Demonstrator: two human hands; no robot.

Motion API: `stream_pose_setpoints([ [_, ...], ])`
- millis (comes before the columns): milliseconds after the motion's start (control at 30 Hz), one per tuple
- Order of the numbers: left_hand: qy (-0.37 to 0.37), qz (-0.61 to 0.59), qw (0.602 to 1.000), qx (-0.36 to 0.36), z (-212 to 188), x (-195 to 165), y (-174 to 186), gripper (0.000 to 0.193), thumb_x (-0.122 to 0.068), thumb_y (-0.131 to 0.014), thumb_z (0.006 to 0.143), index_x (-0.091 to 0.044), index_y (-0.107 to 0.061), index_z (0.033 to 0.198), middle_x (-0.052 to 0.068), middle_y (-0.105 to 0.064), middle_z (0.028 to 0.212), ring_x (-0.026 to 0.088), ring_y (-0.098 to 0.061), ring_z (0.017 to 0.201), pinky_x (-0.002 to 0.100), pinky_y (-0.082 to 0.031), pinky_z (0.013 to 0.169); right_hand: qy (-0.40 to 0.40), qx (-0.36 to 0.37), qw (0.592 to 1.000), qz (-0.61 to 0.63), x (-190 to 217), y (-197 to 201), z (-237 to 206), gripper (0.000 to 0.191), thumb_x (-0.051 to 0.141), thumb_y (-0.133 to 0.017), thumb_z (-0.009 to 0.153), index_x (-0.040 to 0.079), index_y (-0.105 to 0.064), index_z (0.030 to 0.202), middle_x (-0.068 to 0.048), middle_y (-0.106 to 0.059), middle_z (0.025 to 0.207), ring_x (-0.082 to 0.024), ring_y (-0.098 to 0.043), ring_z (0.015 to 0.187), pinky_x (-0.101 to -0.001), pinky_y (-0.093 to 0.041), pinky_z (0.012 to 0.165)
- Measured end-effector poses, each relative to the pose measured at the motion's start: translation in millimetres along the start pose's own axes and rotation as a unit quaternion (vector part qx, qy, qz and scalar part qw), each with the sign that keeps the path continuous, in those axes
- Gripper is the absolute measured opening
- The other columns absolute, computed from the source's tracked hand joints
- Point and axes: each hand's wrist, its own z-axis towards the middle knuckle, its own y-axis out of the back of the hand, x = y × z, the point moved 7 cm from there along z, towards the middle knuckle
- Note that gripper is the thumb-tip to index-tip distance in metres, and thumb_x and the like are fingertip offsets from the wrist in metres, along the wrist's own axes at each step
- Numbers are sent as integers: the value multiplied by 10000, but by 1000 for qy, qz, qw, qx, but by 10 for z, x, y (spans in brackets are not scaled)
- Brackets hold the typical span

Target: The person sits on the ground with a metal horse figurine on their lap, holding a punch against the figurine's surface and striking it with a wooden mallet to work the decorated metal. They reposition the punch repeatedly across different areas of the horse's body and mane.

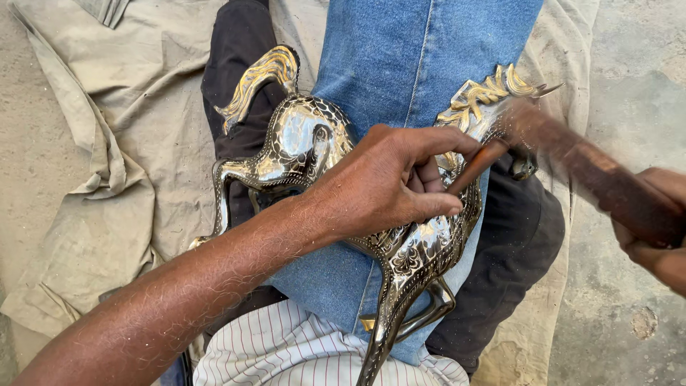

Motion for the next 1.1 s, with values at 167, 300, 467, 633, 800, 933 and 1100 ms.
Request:
stream_pose_setpoints([
  [167,-3,-11,1000,11,8,10,1,614,-162,-858,810,-164,-636,1382,13,-707,705,75,-676,627,298,-543,568,-95,-7,995,31,-175,-168,-62,484,-104,-766,738,8,-586,1173,-115,-622,848,-197,-681,707,-370,-584,675],
  [300,-27,-30,999,17,18,22,-12,588,-195,-859,848,-162,-629,1388,-12,-735,777,47,-709,691,277,-584,608,-54,-26,997,-45,250,-83,-63,507,-94,-776,722,10,-577,1176,-118,-620,840,-190,-681,699,-358,-590,679],
  [467,-42,-22,998,32,34,45,-25,611,-189,-861,840,-167,-623,1403,-10,-748,793,64,-715,700,283,-580,628,-61,-51,991,-105,684,148,-418,527,-100,-783,640,42,-608,1116,-120,-647,852,-179,-714,697,-344,-598,685],
  [633,-39,-17,998,42,64,64,-34,637,-230,-872,831,-182,-608,1408,-17,-743,782,65,-714,691,286,-575,615,-134,-27,985,-104,196,37,-347,517,-70,-830,782,37,-569,1215,-114,-657,886,-195,-715,804,-381,-593,815],
  [800,-72,-11,996,55,85,38,-37,620,-233,-870,854,-187,-616,1417,-38,-752,816,65,-709,699,297,-566,619,-166,-52,979,109,-581,-169,-705,552,-86,-716,819,35,-539,1328,-103,-632,944,-217,-725,908,-388,-631,877],
  [933,-59,1,995,74,108,70,-71,644,-267,-877,818,-210,-613,1403,-27,-725,759,63,-685,659,292,-554,574,-244,100,960,-93,-1097,-461,-994,450,26,-714,806,76,-623,1243,-61,-692,1061,-183,-719,946,-344,-587,909],
  [1100,-69,1,994,83,125,69,-60,626,-283,-887,823,-211,-627,1388,-31,-724,757,54,-679,655,290,-538,570,-258,131,938,-191,-754,-429,-996,345,107,-737,881,106,-595,1196,-61,-664,1014,-170,-729,869,-307,-595,871],
])
